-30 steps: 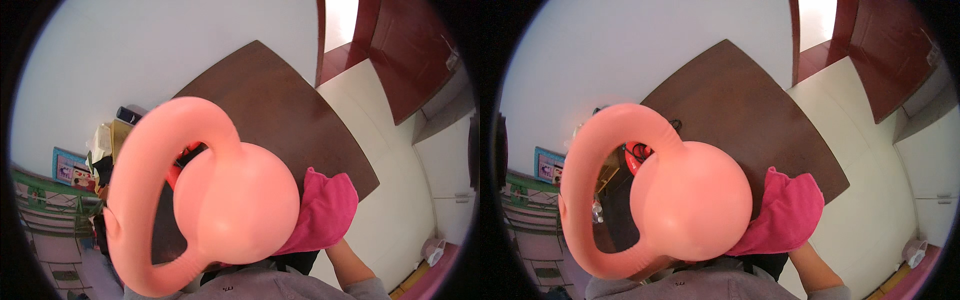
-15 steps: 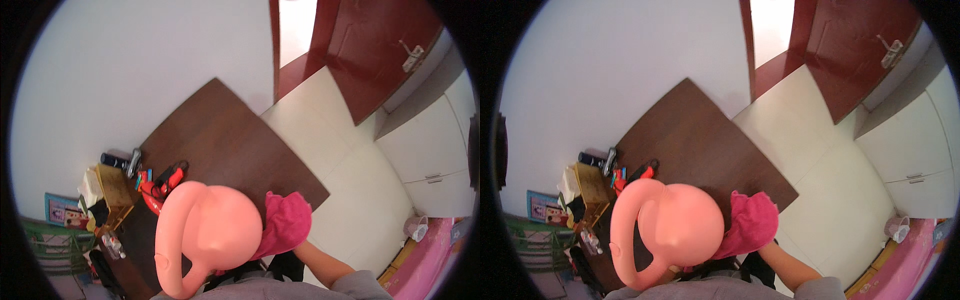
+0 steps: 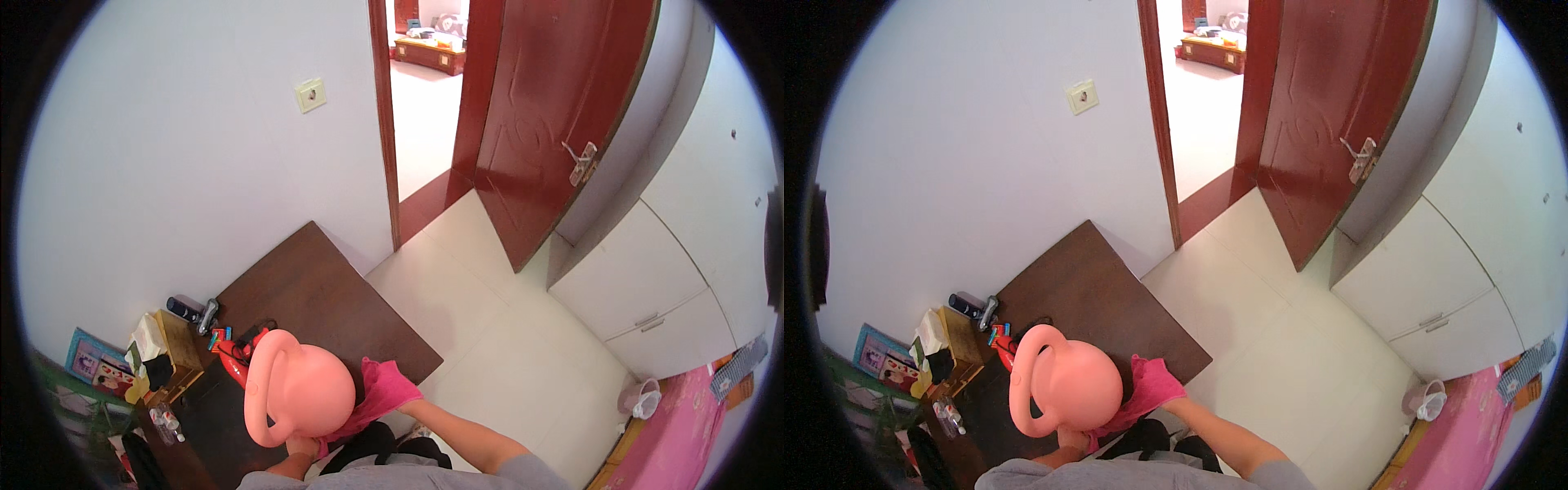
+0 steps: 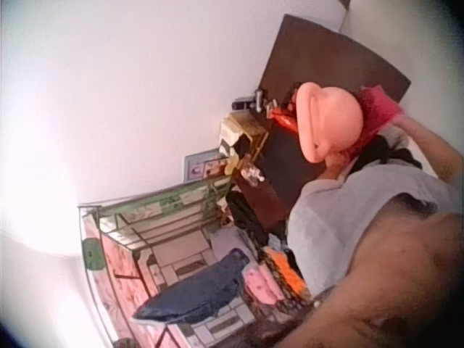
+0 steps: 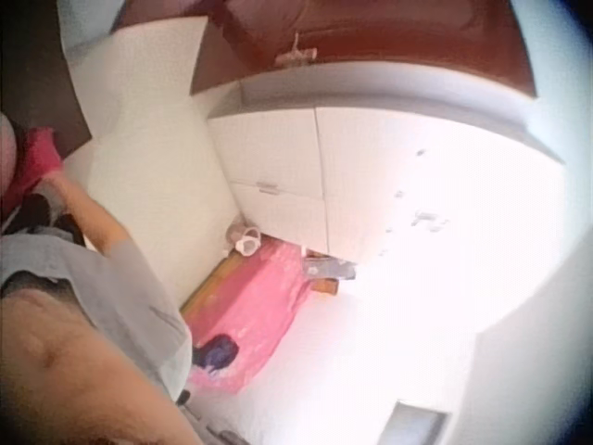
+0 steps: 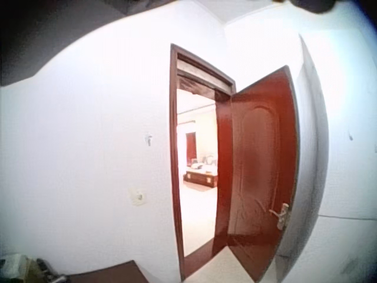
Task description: The person cleans a wooden desk and a pink kettlebell using a pink cloth. They first wipe the desk surface, then pick up the kettlebell and wipe it thoroughly on all sides before placing it back down and wiping the desk again.
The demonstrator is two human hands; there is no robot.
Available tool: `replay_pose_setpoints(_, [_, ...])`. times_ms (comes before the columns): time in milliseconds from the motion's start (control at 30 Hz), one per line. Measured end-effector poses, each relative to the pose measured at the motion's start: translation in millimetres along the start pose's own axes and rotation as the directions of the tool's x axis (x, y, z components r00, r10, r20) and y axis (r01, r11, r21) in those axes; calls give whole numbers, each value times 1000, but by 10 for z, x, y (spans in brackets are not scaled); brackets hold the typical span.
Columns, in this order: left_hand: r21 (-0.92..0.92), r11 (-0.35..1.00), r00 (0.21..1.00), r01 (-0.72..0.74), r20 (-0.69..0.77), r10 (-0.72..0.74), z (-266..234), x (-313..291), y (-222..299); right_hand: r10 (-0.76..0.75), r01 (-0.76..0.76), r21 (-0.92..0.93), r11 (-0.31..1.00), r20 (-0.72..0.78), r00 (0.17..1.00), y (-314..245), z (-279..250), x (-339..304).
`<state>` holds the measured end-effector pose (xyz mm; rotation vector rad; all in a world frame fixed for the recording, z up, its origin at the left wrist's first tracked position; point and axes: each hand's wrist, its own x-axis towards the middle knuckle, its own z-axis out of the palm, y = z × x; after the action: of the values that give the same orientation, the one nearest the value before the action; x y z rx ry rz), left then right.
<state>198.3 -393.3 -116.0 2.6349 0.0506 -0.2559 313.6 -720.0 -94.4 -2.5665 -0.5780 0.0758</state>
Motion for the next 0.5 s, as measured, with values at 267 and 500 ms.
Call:
replay_pose_setpoints(267, [-61,980,979,190,-58,-193,-69,-44,201,133,-603,666,-440,712,689,-26,252,-441])
replay_pose_setpoints(500, [-178,909,914,376,-89,-395,58,114,250,18,-685,609,-400,752,659,-136,-316,-313])
